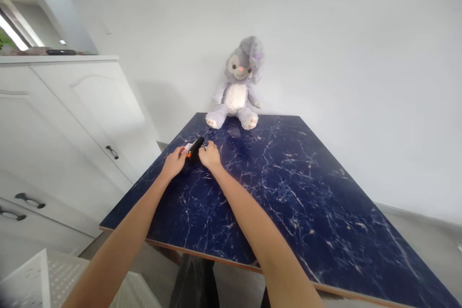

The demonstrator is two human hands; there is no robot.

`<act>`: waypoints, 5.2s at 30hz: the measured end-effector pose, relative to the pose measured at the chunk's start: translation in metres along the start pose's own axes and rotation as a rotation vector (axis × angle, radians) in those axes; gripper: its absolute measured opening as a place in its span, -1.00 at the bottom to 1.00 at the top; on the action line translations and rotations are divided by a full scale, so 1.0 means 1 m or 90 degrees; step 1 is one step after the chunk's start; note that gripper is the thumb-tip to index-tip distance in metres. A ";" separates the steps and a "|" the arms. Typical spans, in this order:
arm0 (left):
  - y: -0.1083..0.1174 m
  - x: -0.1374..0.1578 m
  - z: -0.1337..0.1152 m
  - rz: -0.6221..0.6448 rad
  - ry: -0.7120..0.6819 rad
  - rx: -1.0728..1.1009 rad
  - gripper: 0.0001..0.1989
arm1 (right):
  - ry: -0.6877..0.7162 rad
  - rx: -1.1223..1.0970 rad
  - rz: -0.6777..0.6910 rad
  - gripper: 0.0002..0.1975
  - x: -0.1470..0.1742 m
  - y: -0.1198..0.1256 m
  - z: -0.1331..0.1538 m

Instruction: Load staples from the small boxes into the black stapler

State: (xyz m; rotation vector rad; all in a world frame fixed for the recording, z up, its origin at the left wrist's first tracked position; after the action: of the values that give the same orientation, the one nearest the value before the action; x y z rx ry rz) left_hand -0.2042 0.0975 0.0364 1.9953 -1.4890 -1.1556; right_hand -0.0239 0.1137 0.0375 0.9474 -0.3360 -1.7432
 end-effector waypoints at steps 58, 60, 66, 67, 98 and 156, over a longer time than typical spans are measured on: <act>0.010 -0.009 0.015 -0.034 0.178 0.704 -0.60 | 0.199 0.107 -0.055 -0.75 0.036 0.067 -0.038; 0.007 -0.008 0.014 -0.025 0.183 0.716 -0.64 | 0.184 0.078 -0.059 -0.74 0.034 0.069 -0.041; 0.001 -0.005 0.012 0.007 0.180 0.680 -0.66 | 0.244 0.041 -0.043 -0.77 0.036 0.066 -0.034; 0.002 -0.004 0.011 0.015 0.176 0.674 -0.64 | 0.264 0.034 -0.042 -0.77 0.038 0.065 -0.030; 0.007 0.021 -0.039 0.132 0.024 0.461 -0.56 | 0.054 -0.295 -0.244 -0.67 0.040 0.081 -0.026; -0.003 0.026 -0.036 0.157 0.082 0.514 -0.54 | 0.056 -0.354 -0.121 -0.75 0.039 0.070 -0.021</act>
State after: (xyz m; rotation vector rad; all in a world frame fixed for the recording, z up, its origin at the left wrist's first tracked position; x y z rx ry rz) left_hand -0.1708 0.0686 0.0452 2.1860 -2.2816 -0.3149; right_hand 0.0346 0.0566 0.0516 0.6576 0.2975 -1.8199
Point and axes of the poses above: each hand's wrist, its own x-axis away from the middle knuckle, its own y-axis out of the back of the hand, z = x × y, the point moved 5 cm from there along -x, towards the middle knuckle, and after that the axes turned 7 degrees about -z, right-handed, at the moved point
